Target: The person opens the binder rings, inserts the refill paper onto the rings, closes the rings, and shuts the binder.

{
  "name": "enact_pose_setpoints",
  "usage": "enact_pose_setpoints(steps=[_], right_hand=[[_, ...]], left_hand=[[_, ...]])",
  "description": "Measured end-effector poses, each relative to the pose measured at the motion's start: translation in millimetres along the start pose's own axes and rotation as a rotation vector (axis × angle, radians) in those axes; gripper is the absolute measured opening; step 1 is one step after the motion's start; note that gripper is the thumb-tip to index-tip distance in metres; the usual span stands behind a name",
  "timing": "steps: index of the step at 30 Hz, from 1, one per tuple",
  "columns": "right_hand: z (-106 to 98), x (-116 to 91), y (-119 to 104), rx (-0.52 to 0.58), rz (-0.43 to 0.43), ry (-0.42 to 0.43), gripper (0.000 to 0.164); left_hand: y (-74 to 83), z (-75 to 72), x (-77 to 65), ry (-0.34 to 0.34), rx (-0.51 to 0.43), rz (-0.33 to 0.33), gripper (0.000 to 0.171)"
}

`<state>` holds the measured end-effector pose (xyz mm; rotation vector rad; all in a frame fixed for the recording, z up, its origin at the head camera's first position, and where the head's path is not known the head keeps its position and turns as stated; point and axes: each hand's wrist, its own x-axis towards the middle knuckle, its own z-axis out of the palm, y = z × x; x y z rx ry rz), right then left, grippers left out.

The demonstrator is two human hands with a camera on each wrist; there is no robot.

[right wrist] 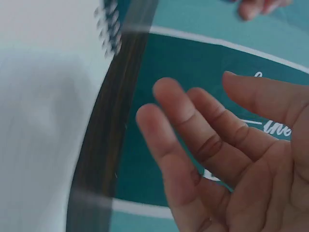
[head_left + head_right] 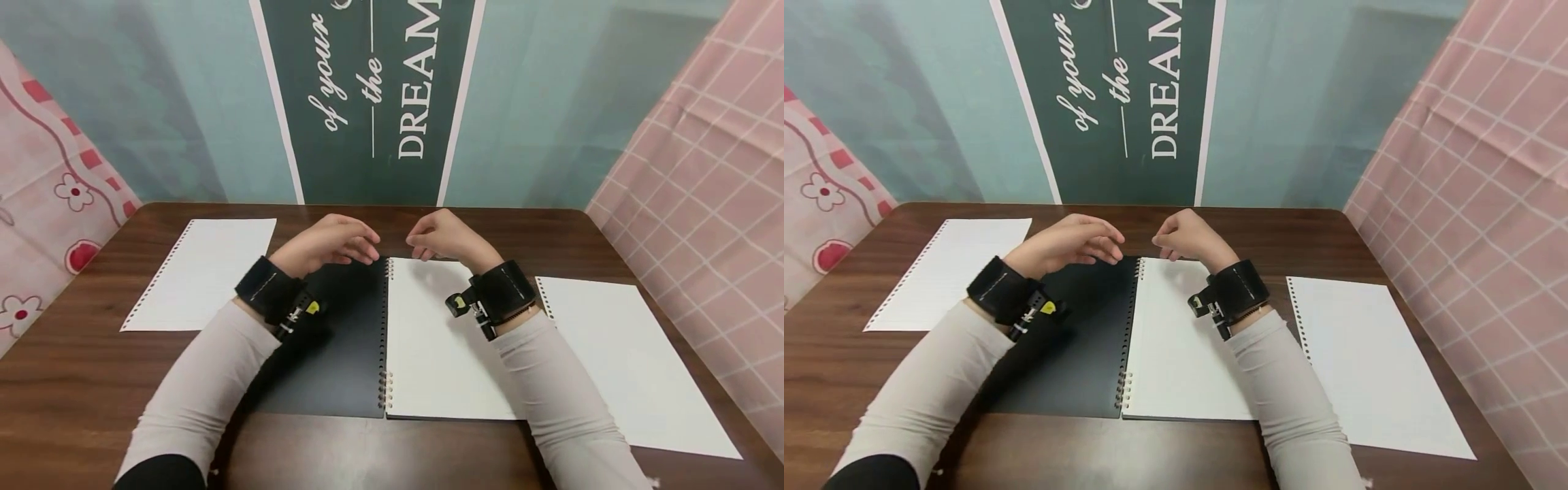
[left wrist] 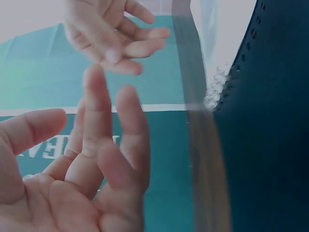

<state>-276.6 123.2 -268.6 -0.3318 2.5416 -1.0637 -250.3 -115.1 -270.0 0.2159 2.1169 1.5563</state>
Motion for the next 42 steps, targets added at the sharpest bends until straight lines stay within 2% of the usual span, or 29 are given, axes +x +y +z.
enact_pose_setpoints(steps=[5, 11, 14, 18, 24, 29, 33, 38, 42], right_hand=[[10, 13, -3, 0.078, -0.005, -0.015, 0.027], [22, 27, 8, 0.2, 0.034, -0.045, 0.024], [29, 32, 16, 0.248, 0.054, -0.054, 0.022], [37, 37, 26, 0.295, 0.076, -0.064, 0.02], [42, 38, 31, 0.264, 0.093, -0.079, 0.014], [42, 42, 26, 0.198, 0.063, -0.078, 0.012], [42, 42, 23, 0.142, 0.042, -0.07, 0.01], [43, 44, 21, 0.106, 0.043, -0.071, 0.012], [44, 45, 23, 0.092, 0.047, -0.079, 0.012]], left_hand=[[-7.6, 5.0, 23.5, 0.019, -0.114, -0.027, 0.03], [-14.4, 8.6, 42.4, 0.035, -0.175, -0.102, 0.035], [-20.2, 11.9, 49.2, 0.028, -0.2, -0.147, 0.03], [-28.6, 18.2, 56.4, 0.035, -0.218, -0.162, 0.019], [-38.0, 26.1, 60.9, 0.035, -0.191, -0.166, 0.016], [-41.2, 24.5, 61.5, 0.043, -0.15, -0.144, 0.018], [-42.0, 25.5, 62.1, 0.024, -0.137, -0.124, 0.023], [-42.6, 25.6, 62.8, 0.025, -0.135, -0.137, 0.03], [-44.1, 25.8, 62.7, 0.027, -0.126, -0.152, 0.025]])
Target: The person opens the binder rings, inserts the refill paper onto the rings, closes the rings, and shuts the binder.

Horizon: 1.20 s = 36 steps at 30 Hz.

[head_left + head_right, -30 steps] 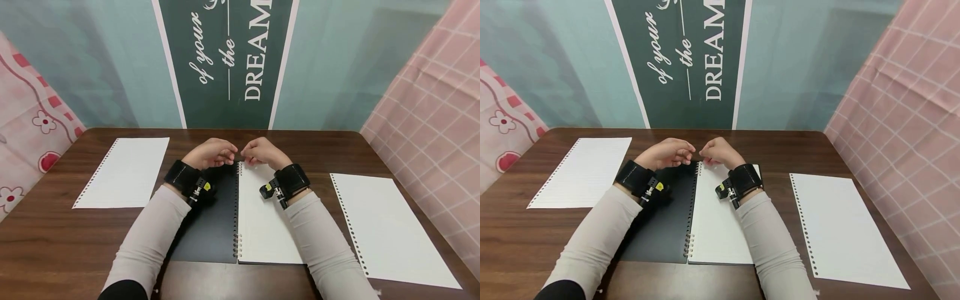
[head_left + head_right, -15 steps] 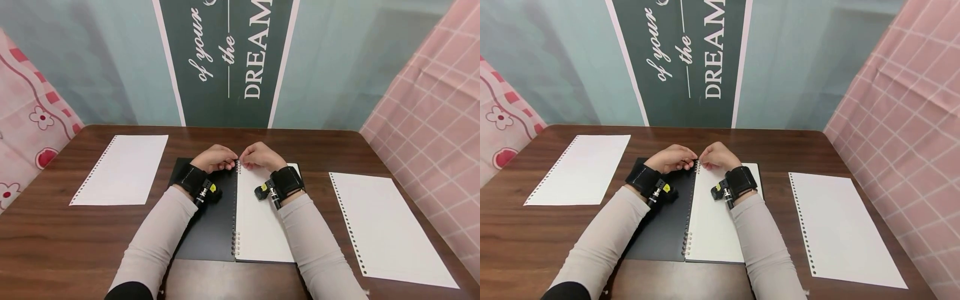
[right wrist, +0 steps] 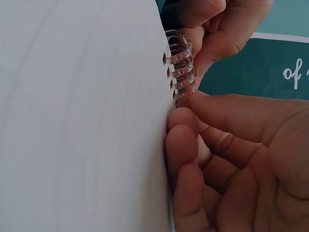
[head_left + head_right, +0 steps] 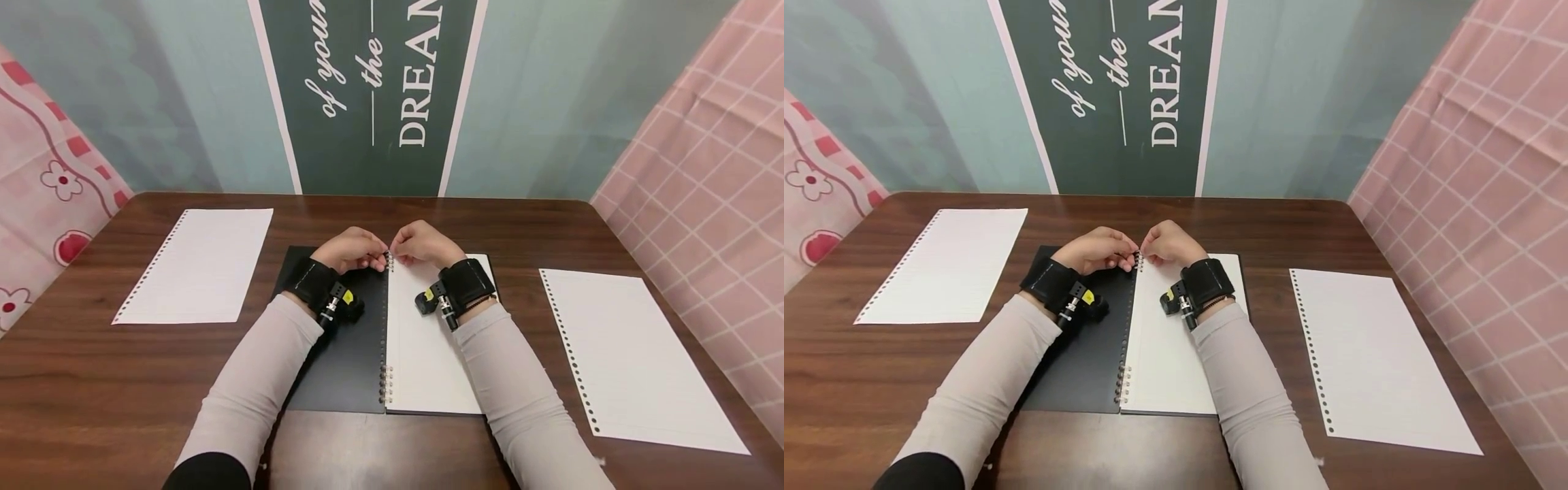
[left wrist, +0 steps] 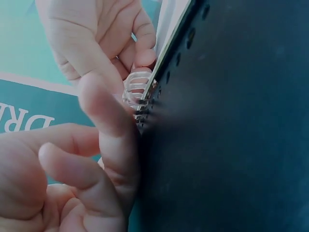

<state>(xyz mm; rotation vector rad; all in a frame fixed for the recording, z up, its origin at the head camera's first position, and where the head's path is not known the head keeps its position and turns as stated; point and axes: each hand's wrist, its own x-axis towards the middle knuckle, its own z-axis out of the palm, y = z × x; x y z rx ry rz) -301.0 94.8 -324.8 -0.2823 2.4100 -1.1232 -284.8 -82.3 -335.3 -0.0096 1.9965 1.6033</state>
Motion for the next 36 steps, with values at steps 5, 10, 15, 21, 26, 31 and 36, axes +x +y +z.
enact_pose_setpoints(steps=[5, 10, 15, 21, 26, 31, 36], right_hand=[[3, 0, -2, -0.019, -0.012, 0.01, 0.01], [4, -2, -4, -0.007, -0.025, 0.016, 0.008], [4, -3, -5, 0.006, -0.029, 0.026, 0.007], [6, -2, -4, 0.027, -0.014, 0.03, 0.007], [5, -2, -2, 0.023, 0.003, 0.038, 0.006], [3, -3, -1, 0.01, 0.02, 0.033, 0.006], [-4, -10, -1, -0.054, 0.013, -0.003, 0.012]], left_hand=[[0.7, 0.1, -2.7, -0.012, 0.012, 0.013, 0.013], [3.2, -0.7, -3.7, -0.012, 0.052, 0.014, 0.011], [6.0, -1.7, -5.8, -0.005, 0.132, 0.039, 0.012], [6.1, -0.3, -8.9, -0.017, 0.141, 0.051, 0.012], [7.5, -0.6, -11.0, -0.055, 0.168, 0.055, 0.011], [5.5, -3.6, -12.9, -0.113, 0.217, 0.061, 0.011], [4.8, -4.4, -15.6, -0.119, 0.275, 0.066, 0.01]])
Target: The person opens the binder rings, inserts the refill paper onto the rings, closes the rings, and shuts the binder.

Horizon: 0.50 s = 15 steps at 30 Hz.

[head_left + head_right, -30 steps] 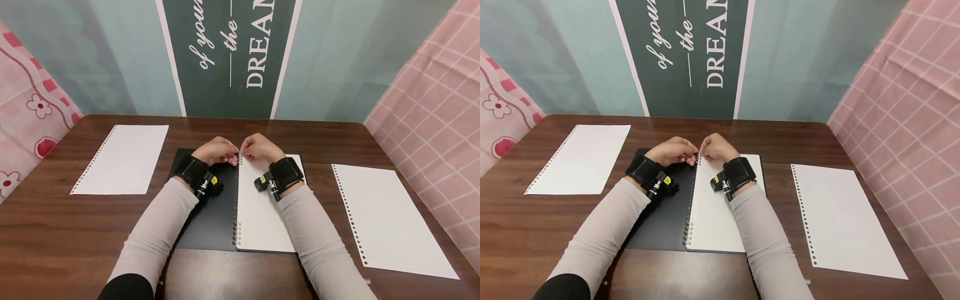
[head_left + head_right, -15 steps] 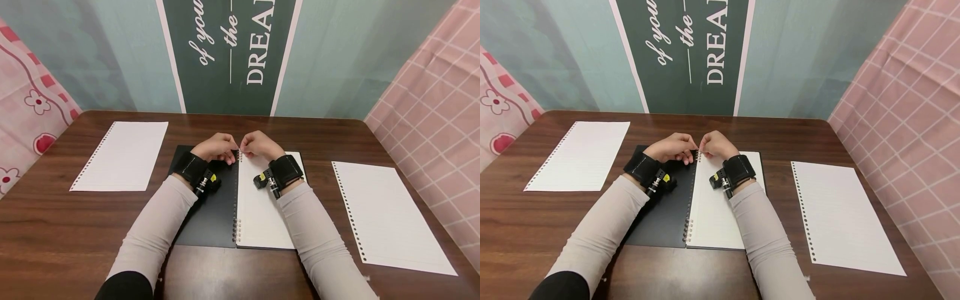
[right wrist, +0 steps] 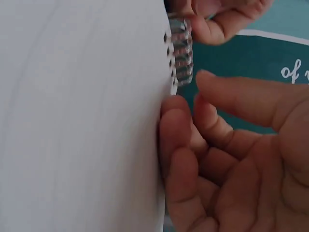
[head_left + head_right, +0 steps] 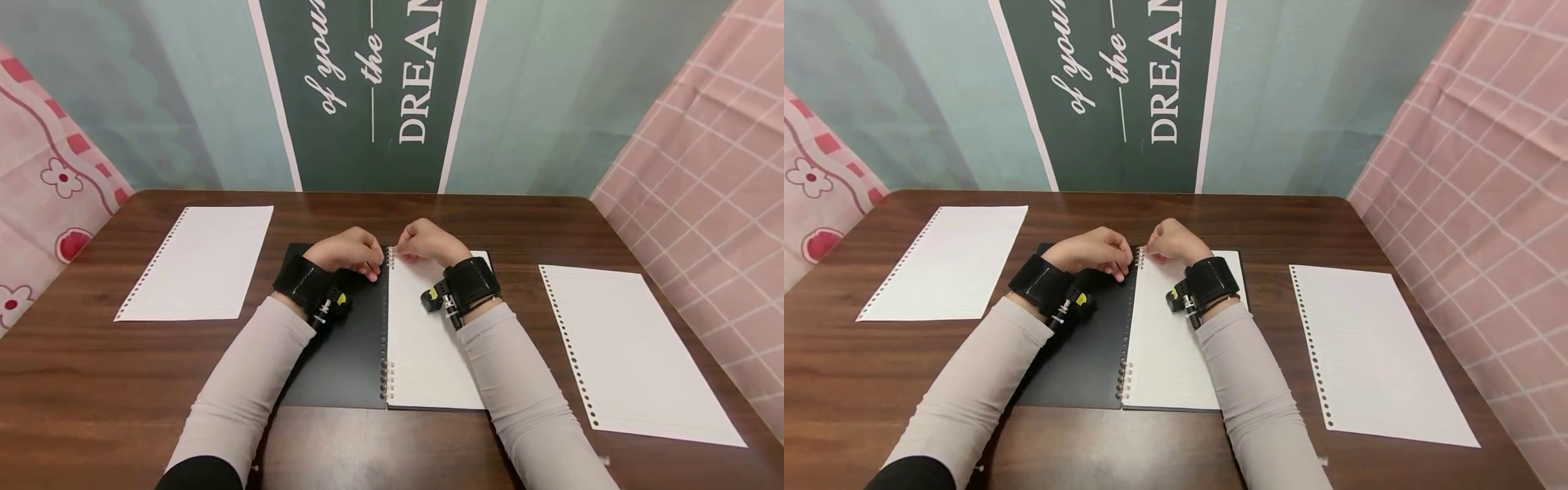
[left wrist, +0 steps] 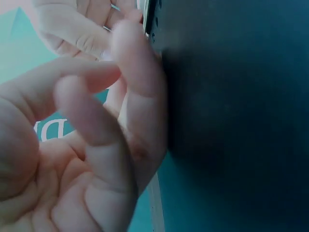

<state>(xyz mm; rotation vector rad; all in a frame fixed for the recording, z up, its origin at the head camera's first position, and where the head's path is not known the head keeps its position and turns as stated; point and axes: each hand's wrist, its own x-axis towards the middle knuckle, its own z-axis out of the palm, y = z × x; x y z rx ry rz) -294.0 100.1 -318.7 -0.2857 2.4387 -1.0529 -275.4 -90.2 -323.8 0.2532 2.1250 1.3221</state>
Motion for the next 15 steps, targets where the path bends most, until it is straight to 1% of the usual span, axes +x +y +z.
enact_pose_setpoints(steps=[5, 8, 11, 15], right_hand=[[-6.4, -5.1, 0.7, -0.073, -0.032, -0.082, 0.011], [-7.8, -5.6, 1.4, -0.095, -0.037, -0.128, 0.01], [-6.9, -4.6, 1.6, -0.101, -0.04, -0.147, 0.012], [-3.5, -3.8, 0.1, -0.097, -0.034, -0.142, 0.015]], left_hand=[[-1.4, 1.0, -1.1, 0.028, 0.054, 0.001, 0.011], [-0.9, 2.3, -2.3, 0.037, 0.082, -0.003, 0.01], [0.8, 4.3, -4.0, 0.05, 0.095, 0.003, 0.01], [1.5, 5.6, -3.5, 0.065, 0.093, 0.003, 0.01]])
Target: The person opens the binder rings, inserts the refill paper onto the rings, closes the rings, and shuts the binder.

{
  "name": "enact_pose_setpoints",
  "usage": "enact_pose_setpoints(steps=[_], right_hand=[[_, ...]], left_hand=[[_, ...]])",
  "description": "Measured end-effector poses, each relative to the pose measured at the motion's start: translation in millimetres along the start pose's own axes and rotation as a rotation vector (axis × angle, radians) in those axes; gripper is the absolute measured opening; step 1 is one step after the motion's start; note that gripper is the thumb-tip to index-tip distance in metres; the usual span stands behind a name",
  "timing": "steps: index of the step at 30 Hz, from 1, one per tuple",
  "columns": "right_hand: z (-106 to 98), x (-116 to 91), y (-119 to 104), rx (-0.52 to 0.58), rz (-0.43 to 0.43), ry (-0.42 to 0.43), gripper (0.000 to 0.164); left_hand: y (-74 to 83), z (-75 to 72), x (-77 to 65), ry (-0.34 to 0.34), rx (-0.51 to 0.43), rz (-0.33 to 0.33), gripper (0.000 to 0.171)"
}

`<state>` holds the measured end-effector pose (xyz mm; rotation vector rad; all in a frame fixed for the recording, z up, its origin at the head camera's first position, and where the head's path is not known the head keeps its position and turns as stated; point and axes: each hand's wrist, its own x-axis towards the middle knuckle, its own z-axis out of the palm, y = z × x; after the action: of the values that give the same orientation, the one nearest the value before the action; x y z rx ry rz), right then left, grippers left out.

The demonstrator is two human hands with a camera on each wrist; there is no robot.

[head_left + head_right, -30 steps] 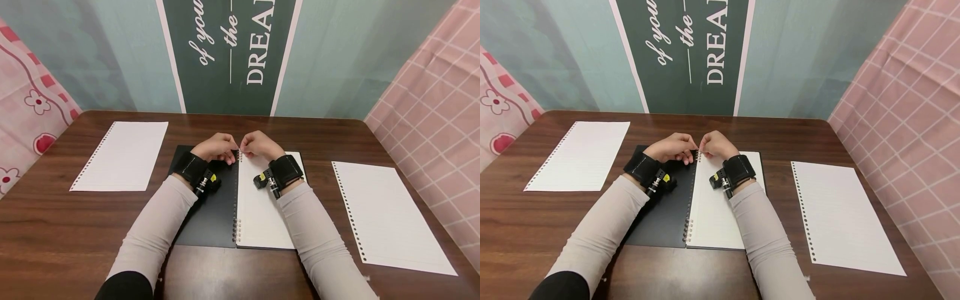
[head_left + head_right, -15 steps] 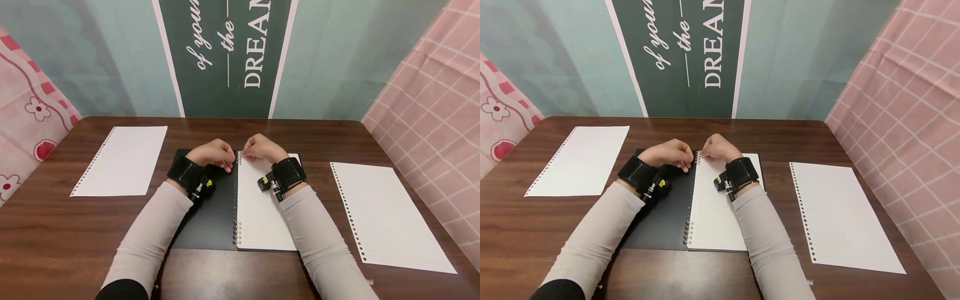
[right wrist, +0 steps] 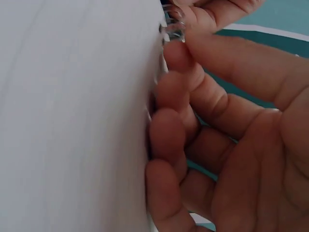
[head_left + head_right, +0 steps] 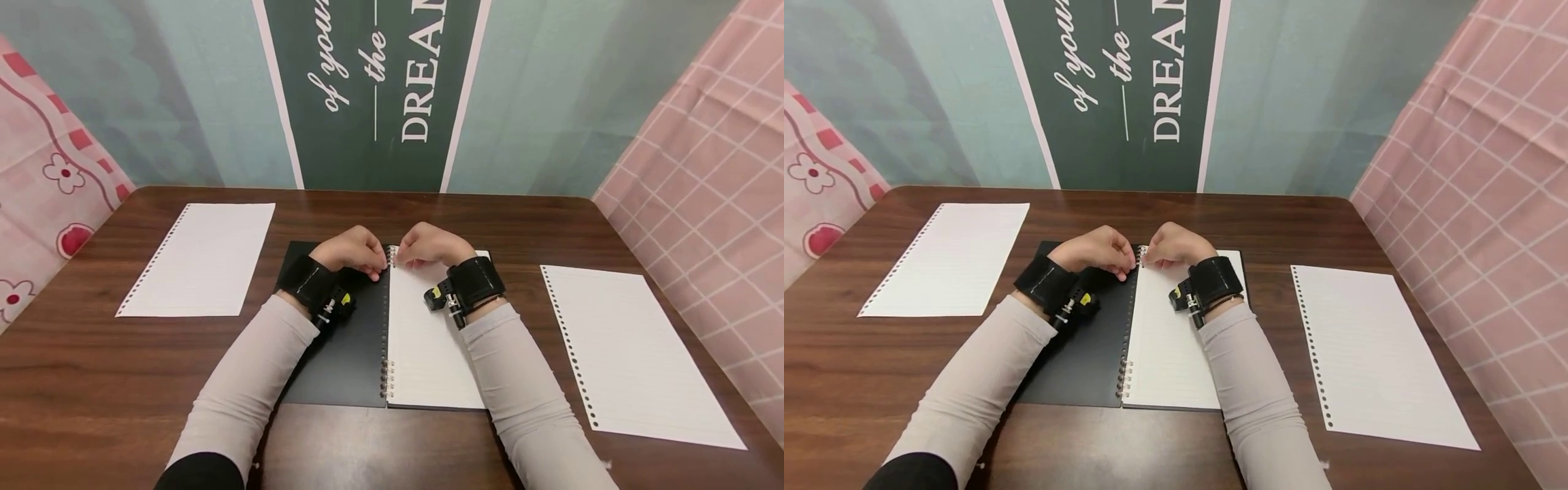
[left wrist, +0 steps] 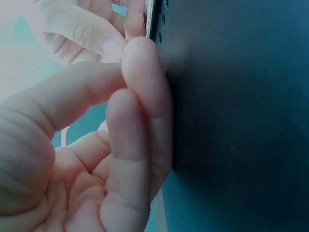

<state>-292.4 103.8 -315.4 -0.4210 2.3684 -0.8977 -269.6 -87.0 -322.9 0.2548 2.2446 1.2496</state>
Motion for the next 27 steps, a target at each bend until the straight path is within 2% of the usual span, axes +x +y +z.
enact_pose_setpoints(steps=[8, 15, 21, 27], right_hand=[[2.5, 2.0, -2.3, -0.007, 0.029, -0.001, 0.015], [0.6, 1.3, -5.4, -0.035, 0.023, -0.005, 0.016], [-0.3, 0.5, -6.9, -0.004, 0.031, -0.001, 0.016], [0.1, -0.5, -2.8, -0.016, 0.041, -0.011, 0.019]], left_hand=[[0.2, 0.7, 1.0, 0.003, -0.005, 0.013, 0.011], [0.7, -0.1, 0.0, 0.042, -0.016, 0.049, 0.011], [1.9, -1.8, -2.3, 0.058, -0.001, 0.042, 0.011], [0.3, 1.1, -1.9, 0.042, -0.005, 0.03, 0.011]])
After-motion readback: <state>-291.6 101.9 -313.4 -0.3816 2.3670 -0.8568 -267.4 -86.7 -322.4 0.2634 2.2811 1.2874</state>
